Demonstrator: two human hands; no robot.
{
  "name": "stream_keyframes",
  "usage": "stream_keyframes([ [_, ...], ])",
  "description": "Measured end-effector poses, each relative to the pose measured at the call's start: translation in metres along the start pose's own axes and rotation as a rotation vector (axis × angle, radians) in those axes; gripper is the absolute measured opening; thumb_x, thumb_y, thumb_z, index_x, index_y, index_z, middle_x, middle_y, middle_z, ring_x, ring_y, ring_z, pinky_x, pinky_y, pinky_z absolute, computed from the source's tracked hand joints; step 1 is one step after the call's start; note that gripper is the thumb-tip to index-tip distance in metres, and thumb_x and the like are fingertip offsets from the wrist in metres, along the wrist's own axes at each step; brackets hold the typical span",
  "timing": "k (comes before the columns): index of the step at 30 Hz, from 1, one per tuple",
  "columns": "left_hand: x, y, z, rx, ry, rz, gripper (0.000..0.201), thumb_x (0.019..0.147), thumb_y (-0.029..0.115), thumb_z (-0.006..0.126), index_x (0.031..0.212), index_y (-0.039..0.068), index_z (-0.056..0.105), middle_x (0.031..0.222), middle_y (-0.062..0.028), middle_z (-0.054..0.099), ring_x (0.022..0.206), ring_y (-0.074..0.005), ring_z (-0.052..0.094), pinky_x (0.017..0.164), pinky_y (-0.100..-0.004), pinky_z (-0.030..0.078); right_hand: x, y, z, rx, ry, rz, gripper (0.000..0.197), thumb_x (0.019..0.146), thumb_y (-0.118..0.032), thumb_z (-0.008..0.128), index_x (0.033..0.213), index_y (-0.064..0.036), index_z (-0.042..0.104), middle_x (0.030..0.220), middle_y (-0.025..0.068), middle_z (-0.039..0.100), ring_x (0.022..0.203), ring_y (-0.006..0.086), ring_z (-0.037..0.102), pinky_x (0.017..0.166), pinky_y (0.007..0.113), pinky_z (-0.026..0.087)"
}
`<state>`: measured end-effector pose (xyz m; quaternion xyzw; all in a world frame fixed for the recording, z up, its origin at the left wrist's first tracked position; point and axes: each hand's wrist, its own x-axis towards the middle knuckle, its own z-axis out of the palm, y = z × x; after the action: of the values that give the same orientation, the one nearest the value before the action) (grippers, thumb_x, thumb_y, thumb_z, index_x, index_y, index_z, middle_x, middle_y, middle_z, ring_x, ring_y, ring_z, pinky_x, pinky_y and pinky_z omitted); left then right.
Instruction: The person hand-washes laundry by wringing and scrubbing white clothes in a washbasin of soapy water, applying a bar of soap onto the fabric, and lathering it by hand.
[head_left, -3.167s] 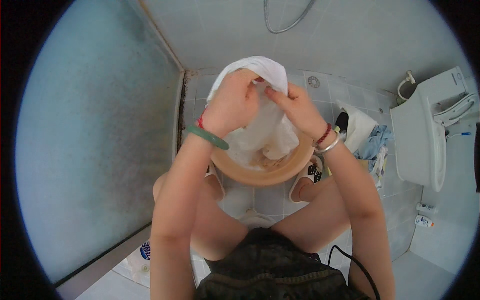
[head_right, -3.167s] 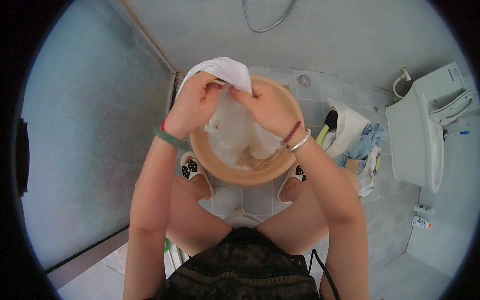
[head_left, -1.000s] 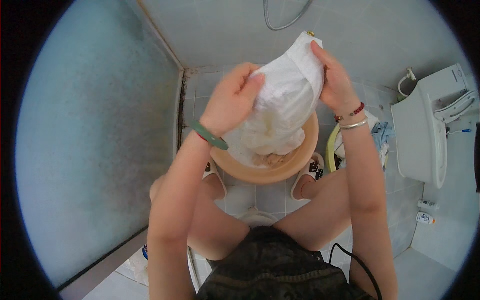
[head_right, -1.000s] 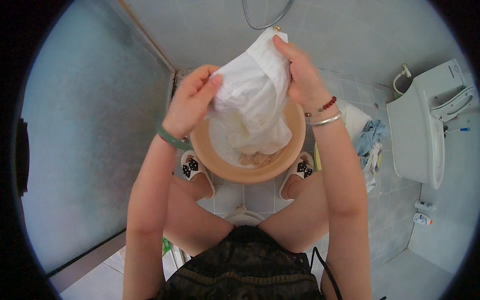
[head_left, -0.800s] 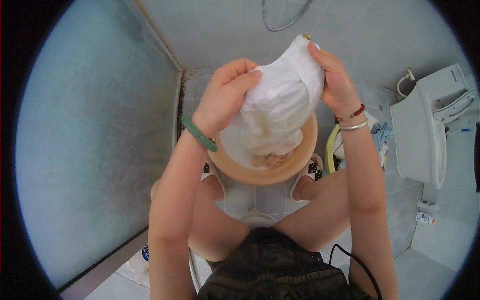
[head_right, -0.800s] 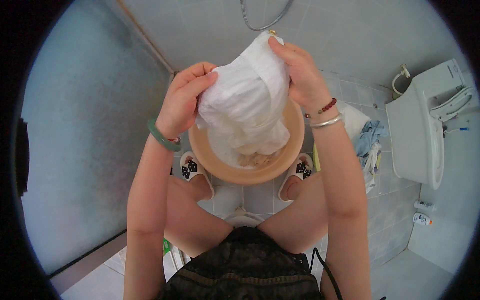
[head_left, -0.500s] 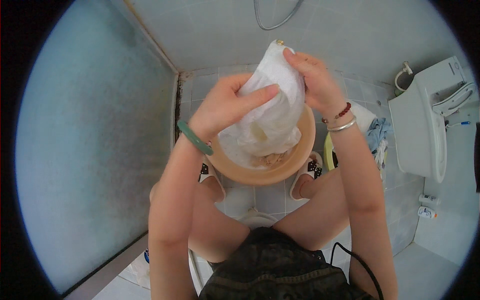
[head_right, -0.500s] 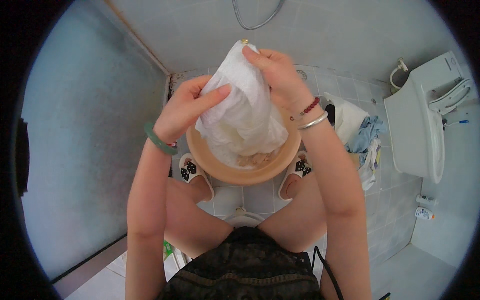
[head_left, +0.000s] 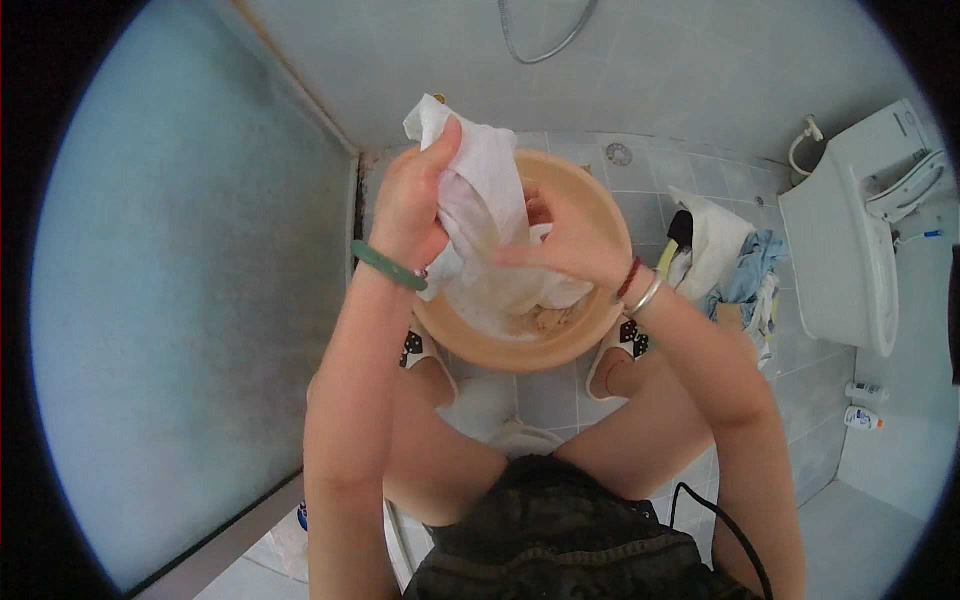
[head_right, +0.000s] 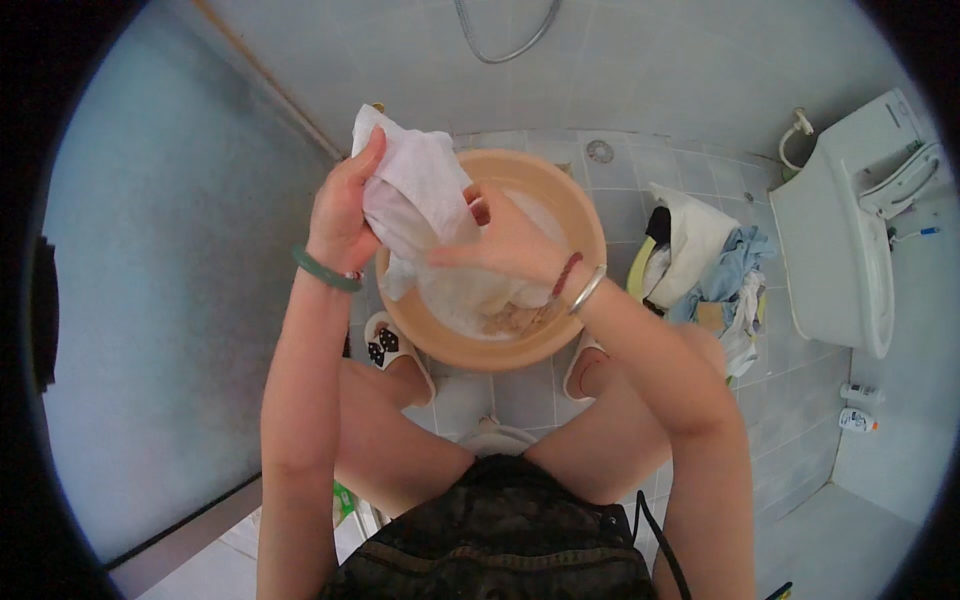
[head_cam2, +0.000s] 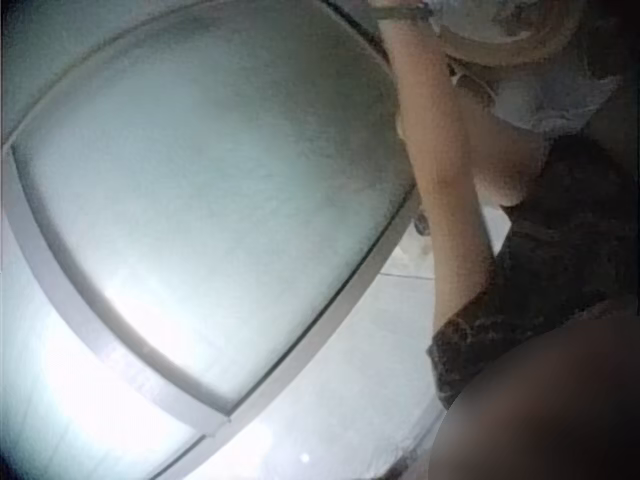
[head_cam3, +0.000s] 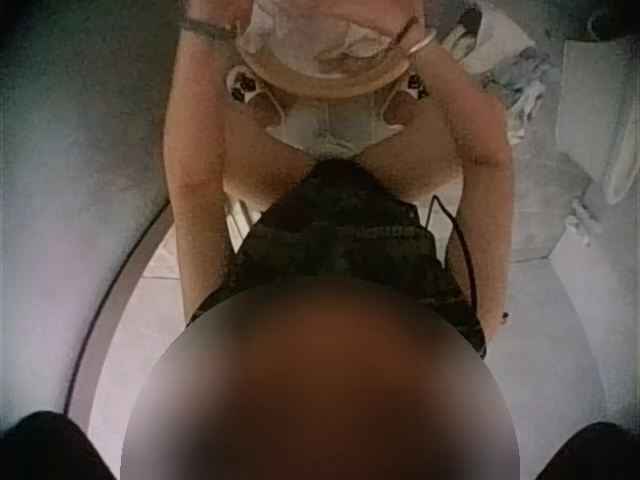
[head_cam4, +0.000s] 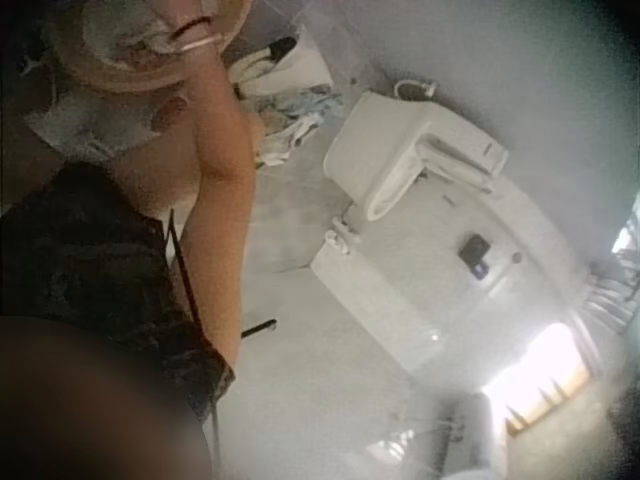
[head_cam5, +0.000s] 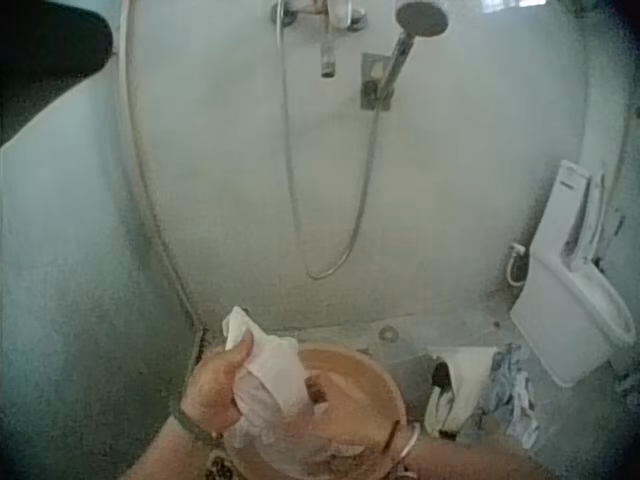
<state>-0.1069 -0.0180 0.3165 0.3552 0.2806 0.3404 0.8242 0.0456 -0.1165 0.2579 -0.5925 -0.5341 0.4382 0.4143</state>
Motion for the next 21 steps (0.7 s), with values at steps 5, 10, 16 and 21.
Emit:
stream_keyframes([
  [5,0.004,-0.008,0.000,-0.066,-0.042,0.013,0.038,0.089,0.031,0.056,0.107,-0.002,0.053,0.104,-0.0106,0.059,0.097,-0.0213,0.058,0.087,-0.0351,0.046,0.007,0.026,-0.005,0.218,0.144,-0.034,0.037,0.076,-0.024,0.065,0.105,-0.0017,0.057,0.083,0.0042,0.059,0.077,0.0097,0.053,0.066,0.022,0.042],
  [10,0.008,-0.034,0.008,0.299,0.344,0.269,0.036,0.090,0.033,0.055,0.095,-0.002,0.056,0.089,-0.0082,0.060,0.081,-0.0163,0.057,0.069,-0.0310,0.045,0.008,-0.006,-0.027,0.408,0.419,-0.179,0.018,0.079,-0.013,0.056,0.094,-0.0039,0.060,0.076,0.0014,0.056,0.069,0.0070,0.051,0.058,0.022,0.041],
  [16,0.012,-0.043,0.025,0.340,0.333,-0.040,0.048,0.087,0.050,0.050,0.079,0.004,0.056,0.073,-0.0040,0.056,0.068,-0.0111,0.049,0.057,-0.0281,0.040,-0.013,-0.073,0.028,0.034,0.565,-0.676,0.009,0.072,-0.008,0.064,0.072,-0.0060,0.055,0.064,0.0030,0.055,0.058,0.0152,0.055,0.051,0.030,0.042],
  [21,0.011,-0.074,0.028,0.088,0.165,-0.001,0.054,0.088,0.056,0.045,0.078,0.005,0.058,0.069,-0.0015,0.053,0.064,-0.0106,0.045,0.054,-0.0279,0.037,0.003,-0.059,0.021,-0.751,0.528,-0.801,0.020,0.076,-0.015,0.063,0.062,-0.0061,0.051,0.058,0.0096,0.052,0.049,0.0280,0.051,0.047,0.035,0.041],
])
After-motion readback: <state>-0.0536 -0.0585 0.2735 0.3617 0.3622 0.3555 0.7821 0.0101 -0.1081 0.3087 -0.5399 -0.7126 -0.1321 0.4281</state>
